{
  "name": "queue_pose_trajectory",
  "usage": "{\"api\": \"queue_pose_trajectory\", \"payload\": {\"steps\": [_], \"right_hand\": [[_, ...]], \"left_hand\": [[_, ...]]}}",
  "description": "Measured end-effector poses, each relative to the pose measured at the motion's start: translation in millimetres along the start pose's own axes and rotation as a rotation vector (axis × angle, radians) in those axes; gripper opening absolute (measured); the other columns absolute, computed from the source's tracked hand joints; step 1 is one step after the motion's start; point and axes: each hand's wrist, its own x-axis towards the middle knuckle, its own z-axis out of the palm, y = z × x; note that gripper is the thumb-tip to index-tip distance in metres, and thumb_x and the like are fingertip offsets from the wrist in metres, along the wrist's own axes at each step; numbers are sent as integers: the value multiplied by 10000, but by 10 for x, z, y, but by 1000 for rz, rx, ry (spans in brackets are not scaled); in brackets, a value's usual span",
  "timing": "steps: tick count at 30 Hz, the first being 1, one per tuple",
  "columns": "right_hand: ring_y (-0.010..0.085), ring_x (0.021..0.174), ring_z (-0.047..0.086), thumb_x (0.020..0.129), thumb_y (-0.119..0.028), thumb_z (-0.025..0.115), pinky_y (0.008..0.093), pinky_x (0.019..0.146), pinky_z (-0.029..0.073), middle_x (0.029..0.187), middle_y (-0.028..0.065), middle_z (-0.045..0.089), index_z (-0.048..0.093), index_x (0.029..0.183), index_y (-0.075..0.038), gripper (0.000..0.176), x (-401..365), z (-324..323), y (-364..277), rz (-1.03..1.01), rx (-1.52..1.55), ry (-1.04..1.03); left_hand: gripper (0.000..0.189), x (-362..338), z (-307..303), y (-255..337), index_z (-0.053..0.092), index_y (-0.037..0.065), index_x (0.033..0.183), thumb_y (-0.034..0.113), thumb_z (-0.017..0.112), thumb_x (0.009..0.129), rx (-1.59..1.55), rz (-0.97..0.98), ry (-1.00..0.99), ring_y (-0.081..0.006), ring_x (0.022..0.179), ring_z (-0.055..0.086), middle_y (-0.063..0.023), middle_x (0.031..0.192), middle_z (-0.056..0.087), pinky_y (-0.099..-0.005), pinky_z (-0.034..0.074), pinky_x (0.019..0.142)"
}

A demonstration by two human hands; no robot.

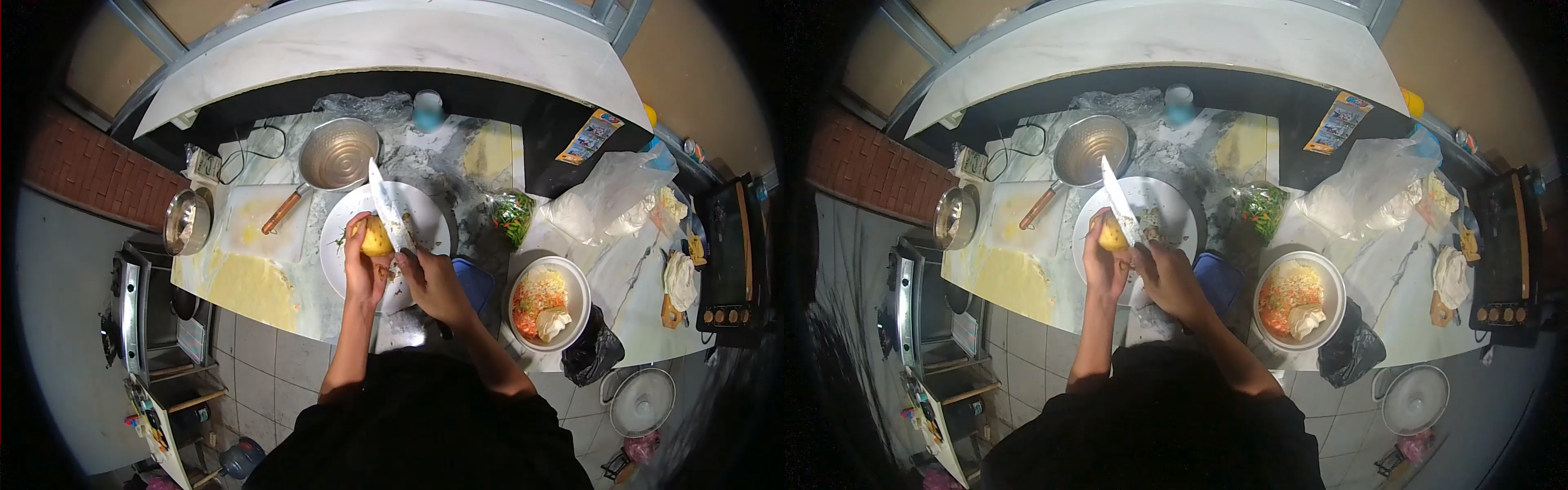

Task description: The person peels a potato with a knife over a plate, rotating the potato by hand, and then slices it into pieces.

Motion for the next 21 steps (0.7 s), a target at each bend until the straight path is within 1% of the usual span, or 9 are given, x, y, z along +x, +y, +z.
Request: {"api": "queue_pose_trajectory", "payload": {"steps": [6,9,10,11,13,15,17,19,21], "right_hand": [[314,456,526,965,-210,566,383,470,382,547,189,510,536,791,46,310,-24,40,73,39,-52,39],[316,464,533,963,-202,568,380,476,388,548,190,513,544,799,44,297,-47,26,87,62,-76,14],[318,466,534,962,-197,569,379,477,390,546,191,511,546,801,44,291,-44,21,99,72,-79,5],[318,466,534,962,-197,569,379,477,390,546,191,511,546,801,44,291,-41,18,118,71,-79,4],[323,456,527,958,-188,574,384,469,381,541,193,509,536,778,45,297,-40,2,149,49,-49,53],[323,456,531,956,-186,577,385,468,380,542,196,511,534,775,47,299,-51,-53,125,69,-89,60],[324,455,534,955,-185,580,386,466,378,542,198,514,533,772,48,300,-54,-93,95,87,-128,67],[334,469,548,956,-192,578,385,466,380,552,207,517,538,782,49,300,-57,-127,83,104,-133,81],[342,473,551,957,-191,577,389,467,382,553,210,518,537,781,48,299,-60,-134,94,92,-150,86]], "left_hand": [[530,64,-177,33,529,42,1115,517,316,1017,528,125,5,-138,750,590,-72,886,569,-283,513,575],[523,27,-182,109,546,36,1050,510,328,1013,569,-29,-4,-144,710,610,-93,898,587,-253,547,525],[424,57,-247,99,531,37,1083,445,460,995,559,-31,-31,-151,711,621,-99,939,590,-250,550,528],[424,46,-258,95,531,37,1083,445,460,995,558,-29,-31,-151,711,621,-99,939,590,-250,550,528],[369,-6,-225,106,510,27,1130,322,619,937,852,67,-175,-159,737,632,-108,978,588,-244,542,505],[459,-3,-256,131,463,22,1201,216,714,870,1004,147,-250,-172,843,635,-119,1026,587,-277,556,609],[484,63,-352,93,427,23,1240,229,690,890,1550,678,-364,-170,945,612,-115,1041,592,-314,538,757],[490,40,-333,88,405,26,1264,210,679,902,1456,572,-353,-158,966,590,-116,1058,589,-317,497,847],[411,15,-292,79,415,27,1242,213,623,940,960,286,-215,-151,946,581,-118,1058,581,-294,495,814]]}}
